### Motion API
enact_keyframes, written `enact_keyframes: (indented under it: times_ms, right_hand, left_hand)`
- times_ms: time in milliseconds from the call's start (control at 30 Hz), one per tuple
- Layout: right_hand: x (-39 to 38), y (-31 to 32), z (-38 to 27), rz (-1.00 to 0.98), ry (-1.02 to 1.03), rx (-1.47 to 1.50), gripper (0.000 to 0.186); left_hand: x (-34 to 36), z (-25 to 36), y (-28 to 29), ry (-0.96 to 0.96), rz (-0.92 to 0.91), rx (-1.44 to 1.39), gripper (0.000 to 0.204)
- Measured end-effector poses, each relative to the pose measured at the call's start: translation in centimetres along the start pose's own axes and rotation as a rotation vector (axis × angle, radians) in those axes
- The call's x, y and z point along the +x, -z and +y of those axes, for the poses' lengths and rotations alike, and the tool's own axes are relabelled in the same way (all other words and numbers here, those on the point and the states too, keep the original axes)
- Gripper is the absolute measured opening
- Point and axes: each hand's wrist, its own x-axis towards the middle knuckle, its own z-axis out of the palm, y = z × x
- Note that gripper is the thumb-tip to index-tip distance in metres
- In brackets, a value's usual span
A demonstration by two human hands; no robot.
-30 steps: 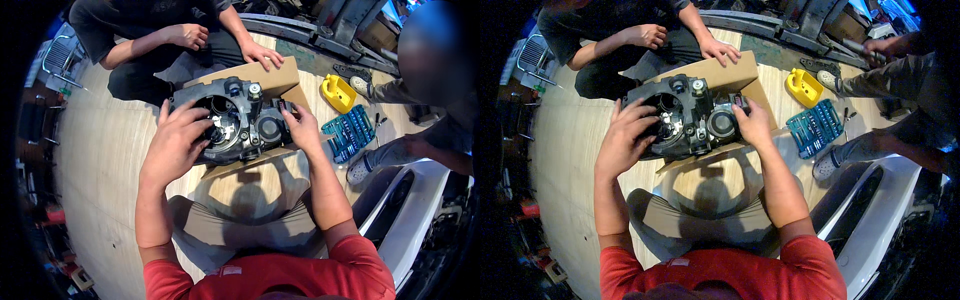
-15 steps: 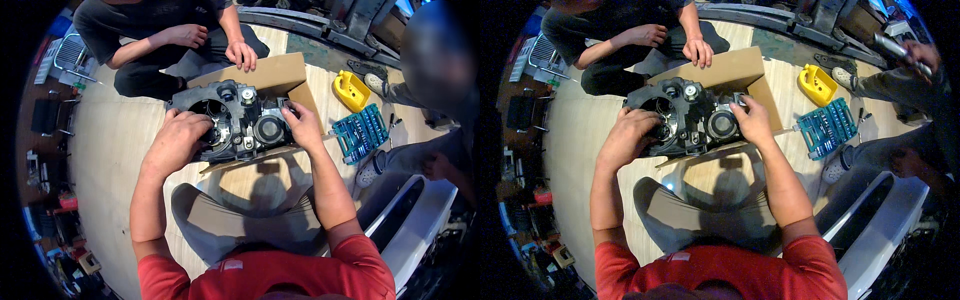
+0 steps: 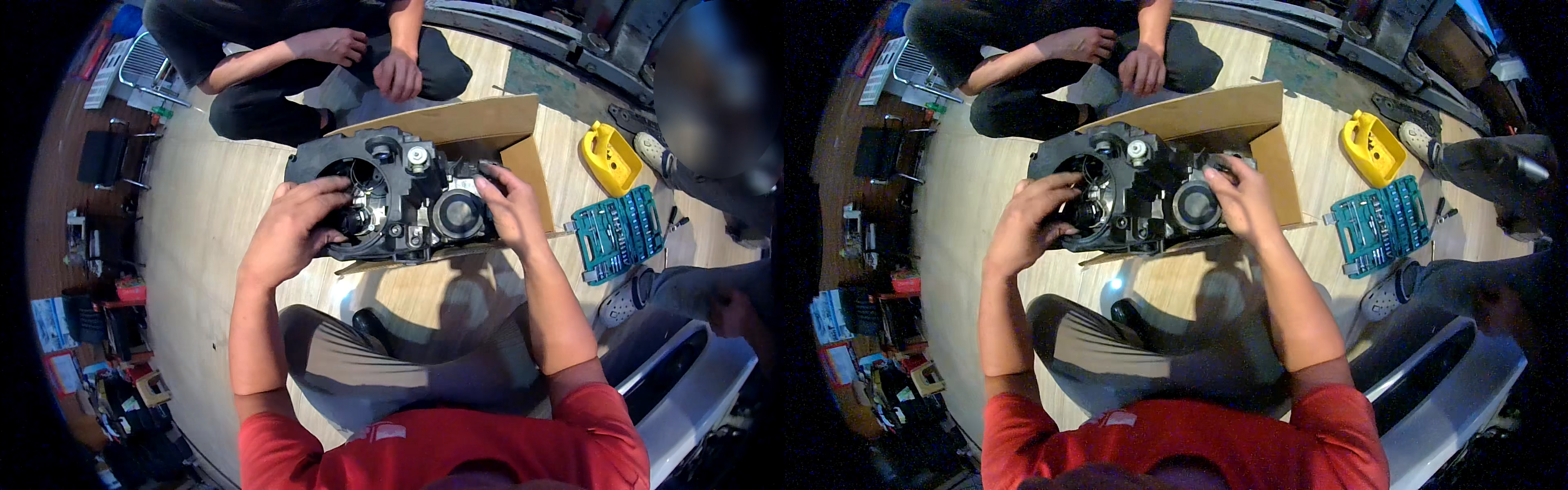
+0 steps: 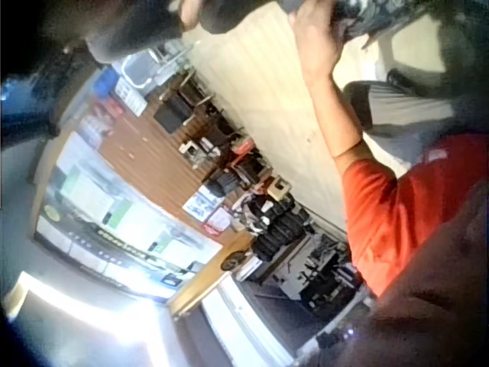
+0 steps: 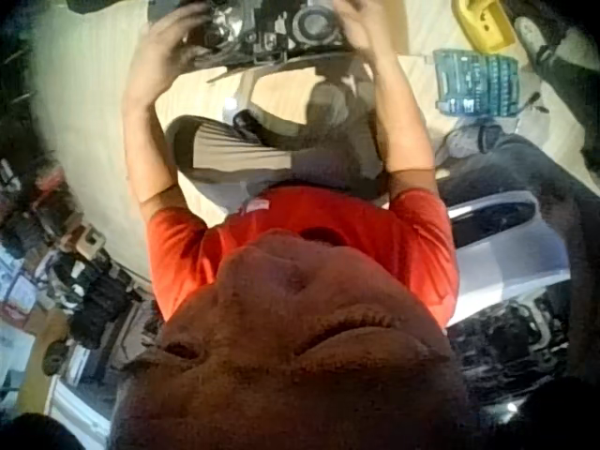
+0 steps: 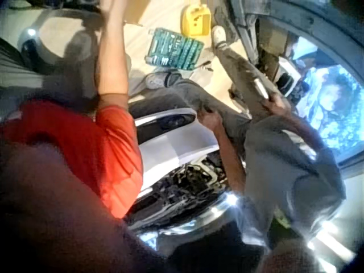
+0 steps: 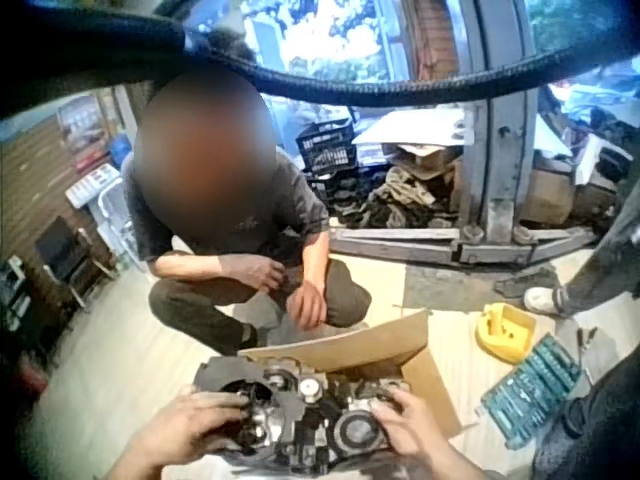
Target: The person manipulates the internal components of a car headlight assembly, removing and handling bulbs and wiring connectors while another person provides light with a flashlight.
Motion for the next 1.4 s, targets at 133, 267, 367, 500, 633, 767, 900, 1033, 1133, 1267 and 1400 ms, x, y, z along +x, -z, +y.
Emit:
enact_keyframes:
  times_ms: [133, 267, 367, 500, 633, 767, 900, 1033, 1133, 1267, 1400]
  right_hand:
    - [-0.5, -0.3, 0.4, 0.126, 0.143, -0.047, 0.039]
    - [-1.7, -0.5, -0.8, 0.279, 0.335, -0.205, 0.03]
    - [-4.6, -2.2, -5.3, 0.232, 0.496, -0.394, 0.025]
    - [-5.1, -7.0, -9.8, -0.255, 0.871, -0.687, 0.034]
    - [-4.3, -11.3, -10.8, -0.286, 0.832, -0.886, 0.047]
    - [-4.3, -14.3, -12.0, -0.251, 0.669, -1.072, 0.038]
    - [-3.8, -17.0, -12.8, -0.224, 0.662, -1.194, 0.033]
    - [-2.5, -18.0, -13.0, -0.258, 0.589, -1.299, 0.031]
    - [-2.2, -17.3, -13.1, -0.319, 0.539, -1.285, 0.036]
    - [-2.4, -15.6, -13.1, -0.397, 0.547, -1.162, 0.031]
    - [-2.7, -14.2, -12.9, -0.419, 0.554, -1.032, 0.024]
  left_hand:
    - [0.3, -1.5, 1.6, 0.091, 0.173, -0.266, 0.049]
    - [1.3, -4.2, 3.3, 0.224, 0.22, -0.133, 0.043]
    - [1.0, -7.2, 3.5, 0.152, 0.297, -0.212, 0.041]
    - [2.5, -7.9, 1.9, 0.103, 0.476, -0.273, 0.039]
    - [2.9, -8.1, 1.2, 0.029, 0.372, -0.379, 0.037]
    - [2.5, -9.0, 1.0, 0.037, 0.364, -0.409, 0.034]
    - [2.1, -9.0, 1.7, 0.111, 0.323, -0.423, 0.034]
    - [1.5, -8.8, 2.1, 0.137, 0.26, -0.433, 0.039]
    - [1.2, -9.4, 1.3, -0.016, 0.237, -0.364, 0.043]
    - [1.5, -9.1, 1.5, 0.135, 0.063, -0.484, 0.045]
    - [1.7, -9.0, 1.6, 0.151, 0.049, -0.497, 0.045]
